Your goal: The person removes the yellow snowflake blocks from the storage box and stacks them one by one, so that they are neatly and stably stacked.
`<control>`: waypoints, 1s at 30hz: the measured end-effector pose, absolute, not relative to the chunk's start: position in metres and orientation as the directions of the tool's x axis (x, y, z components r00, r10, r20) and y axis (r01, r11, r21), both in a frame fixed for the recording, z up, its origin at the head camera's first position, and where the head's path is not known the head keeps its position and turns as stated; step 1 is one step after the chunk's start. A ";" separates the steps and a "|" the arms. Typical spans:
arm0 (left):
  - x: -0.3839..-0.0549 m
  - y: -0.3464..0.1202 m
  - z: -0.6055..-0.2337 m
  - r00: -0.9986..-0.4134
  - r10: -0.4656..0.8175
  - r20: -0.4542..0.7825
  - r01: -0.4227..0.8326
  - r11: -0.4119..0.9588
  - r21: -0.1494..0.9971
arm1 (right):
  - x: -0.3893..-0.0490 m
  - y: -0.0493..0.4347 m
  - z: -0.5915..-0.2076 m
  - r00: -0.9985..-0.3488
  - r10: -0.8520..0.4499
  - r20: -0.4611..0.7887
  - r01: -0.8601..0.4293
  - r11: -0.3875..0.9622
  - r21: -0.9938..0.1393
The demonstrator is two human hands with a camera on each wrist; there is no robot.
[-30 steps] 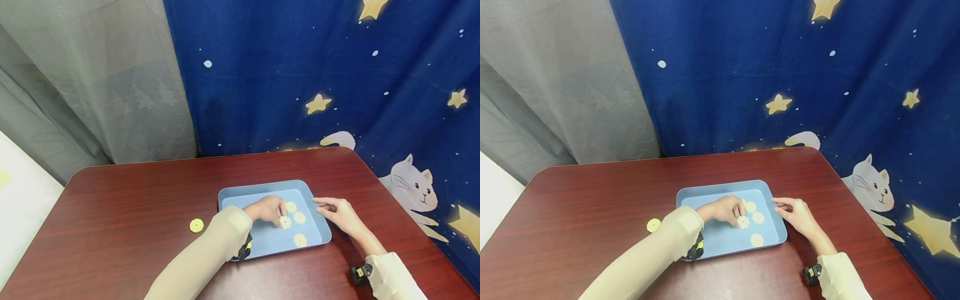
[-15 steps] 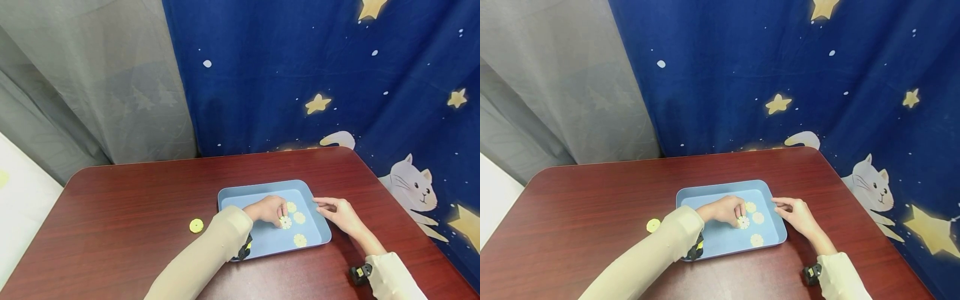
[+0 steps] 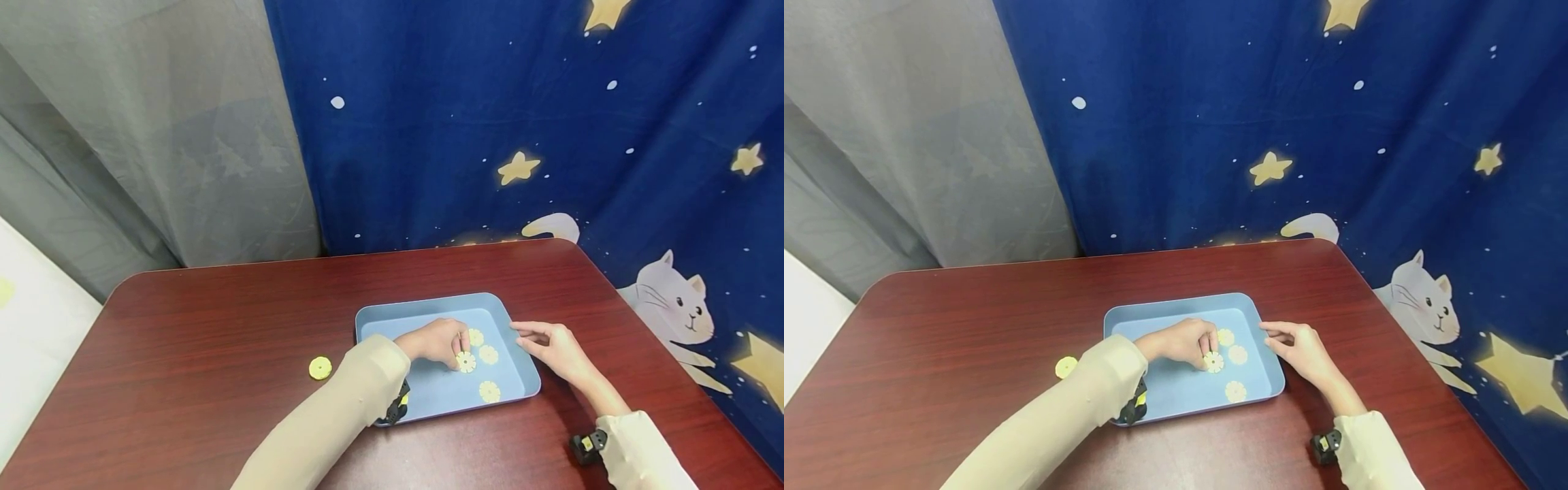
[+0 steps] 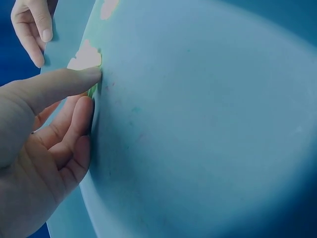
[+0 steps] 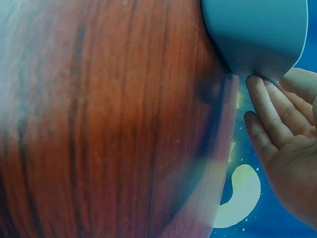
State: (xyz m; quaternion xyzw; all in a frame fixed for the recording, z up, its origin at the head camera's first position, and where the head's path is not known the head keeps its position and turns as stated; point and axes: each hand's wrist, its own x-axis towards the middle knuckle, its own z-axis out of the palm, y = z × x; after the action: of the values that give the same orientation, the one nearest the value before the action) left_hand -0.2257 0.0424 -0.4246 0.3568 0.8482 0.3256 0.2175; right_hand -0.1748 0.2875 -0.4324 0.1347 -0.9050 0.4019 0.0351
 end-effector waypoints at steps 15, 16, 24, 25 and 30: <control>-0.228 0.033 -0.417 -0.595 0.791 -0.140 0.468 0.483 0.740 | -0.176 0.286 -0.433 -0.964 -0.212 0.163 -0.263 0.644 -0.718; -0.228 0.032 -0.416 -0.591 0.794 -0.142 0.468 0.481 0.742 | -0.176 0.286 -0.433 -0.963 -0.212 0.165 -0.264 0.643 -0.719; -0.227 0.023 -0.406 -0.563 0.821 -0.096 0.508 0.436 0.743 | -0.175 0.286 -0.433 -0.961 -0.214 0.175 -0.273 0.643 -0.716; -0.227 0.021 -0.405 -0.561 0.822 -0.092 0.510 0.431 0.744 | -0.175 0.286 -0.433 -0.961 -0.213 0.174 -0.272 0.642 -0.717; -0.227 0.012 -0.400 -0.562 0.822 -0.087 0.517 0.432 0.739 | -0.175 0.287 -0.433 -0.963 -0.214 0.167 -0.267 0.637 -0.723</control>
State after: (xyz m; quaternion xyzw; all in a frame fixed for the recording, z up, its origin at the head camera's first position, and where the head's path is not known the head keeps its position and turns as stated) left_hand -0.2267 0.0124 -0.3999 0.4105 0.8157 0.3401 0.2246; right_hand -0.1750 0.2869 -0.4332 0.1329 -0.9041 0.4048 0.0330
